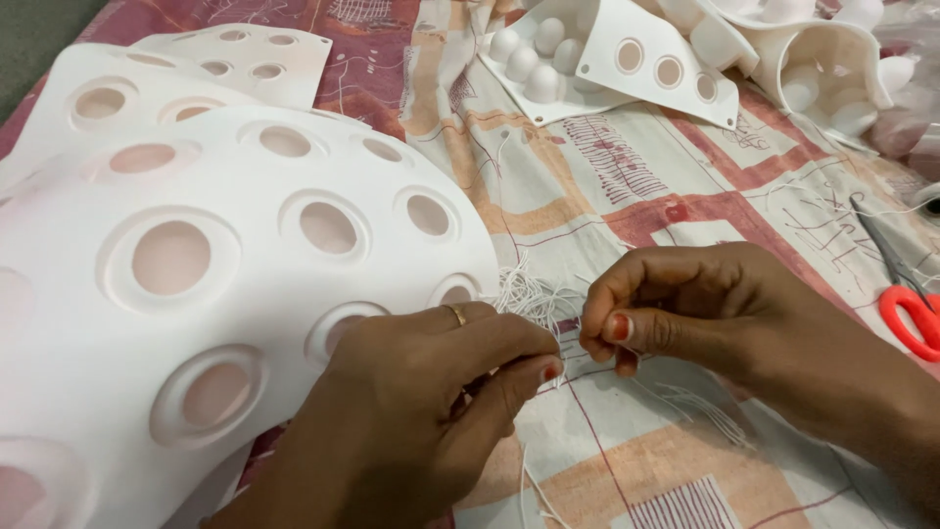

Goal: Preparing and threading wicks through silicone candle molds.

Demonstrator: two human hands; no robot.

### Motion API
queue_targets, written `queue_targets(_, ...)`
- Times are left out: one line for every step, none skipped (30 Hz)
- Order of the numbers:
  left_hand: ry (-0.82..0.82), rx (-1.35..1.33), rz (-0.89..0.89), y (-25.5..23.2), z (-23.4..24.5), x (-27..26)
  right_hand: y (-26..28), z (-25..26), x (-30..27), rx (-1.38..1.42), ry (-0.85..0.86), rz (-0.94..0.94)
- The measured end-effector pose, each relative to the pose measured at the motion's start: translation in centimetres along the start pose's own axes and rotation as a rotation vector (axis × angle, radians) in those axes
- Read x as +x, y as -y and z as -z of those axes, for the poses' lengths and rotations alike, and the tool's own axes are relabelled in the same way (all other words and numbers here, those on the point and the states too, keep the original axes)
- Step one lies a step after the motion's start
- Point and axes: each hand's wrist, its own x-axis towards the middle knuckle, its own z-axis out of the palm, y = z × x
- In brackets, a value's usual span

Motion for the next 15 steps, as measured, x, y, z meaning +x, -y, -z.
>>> queue_targets(-0.003, 0.002, -0.004, 0.1, -0.1, 0.0, -0.2, 0.2, -0.1, -0.003, -0.001, 0.004)
queue_targets(-0.026, -0.011, -0.053, 0.1, -0.1, 0.0, -0.4, 0.4, -0.1, 0.013, -0.024, -0.019)
queue_targets(-0.048, -0.024, -0.103, 0.2, 0.0, 0.1, -0.6, 0.6, 0.0, 0.029, -0.047, -0.042)
queue_targets(-0.05, -0.022, -0.103, 0.3, 0.0, 0.1, -0.6, 0.5, 0.0, 0.028, -0.045, -0.04)
queue_targets(-0.021, -0.05, -0.01, 0.3, -0.1, 0.1, -0.6, 0.4, 0.1, 0.042, -0.076, -0.075)
queue_targets(0.01, -0.08, 0.083, 0.4, -0.2, 0.1, -0.7, 0.4, 0.1, 0.056, -0.109, -0.113)
queue_targets(0.008, -0.081, 0.083, 0.4, -0.2, 0.2, -0.7, 0.3, 0.1, 0.054, -0.108, -0.113)
queue_targets(0.003, -0.126, 0.097, 0.3, -0.1, 0.3, -0.7, 0.3, 0.1, 0.059, -0.112, -0.135)
queue_targets(-0.002, -0.171, 0.111, 0.3, 0.0, 0.4, -0.6, 0.3, 0.1, 0.064, -0.115, -0.157)
queue_targets(-0.005, -0.168, 0.109, 0.5, -0.1, 0.3, -0.9, 0.4, 0.1, 0.062, -0.114, -0.153)
queue_targets(-0.027, -0.135, 0.054, 0.7, -0.2, 0.3, -1.1, 0.6, 0.0, 0.088, -0.085, -0.136)
queue_targets(-0.049, -0.099, 0.0, 0.8, -0.2, 0.3, -1.3, 0.7, 0.0, 0.114, -0.054, -0.119)
queue_targets(-0.052, -0.096, -0.002, 1.0, -0.2, 0.3, -1.1, 0.7, 0.0, 0.112, -0.052, -0.115)
queue_targets(-0.05, -0.101, -0.021, 1.2, -0.3, 0.3, -1.1, 0.6, 0.1, 0.129, -0.049, -0.107)
queue_targets(-0.048, -0.106, -0.041, 1.4, -0.4, 0.4, -1.1, 0.6, 0.1, 0.145, -0.047, -0.099)
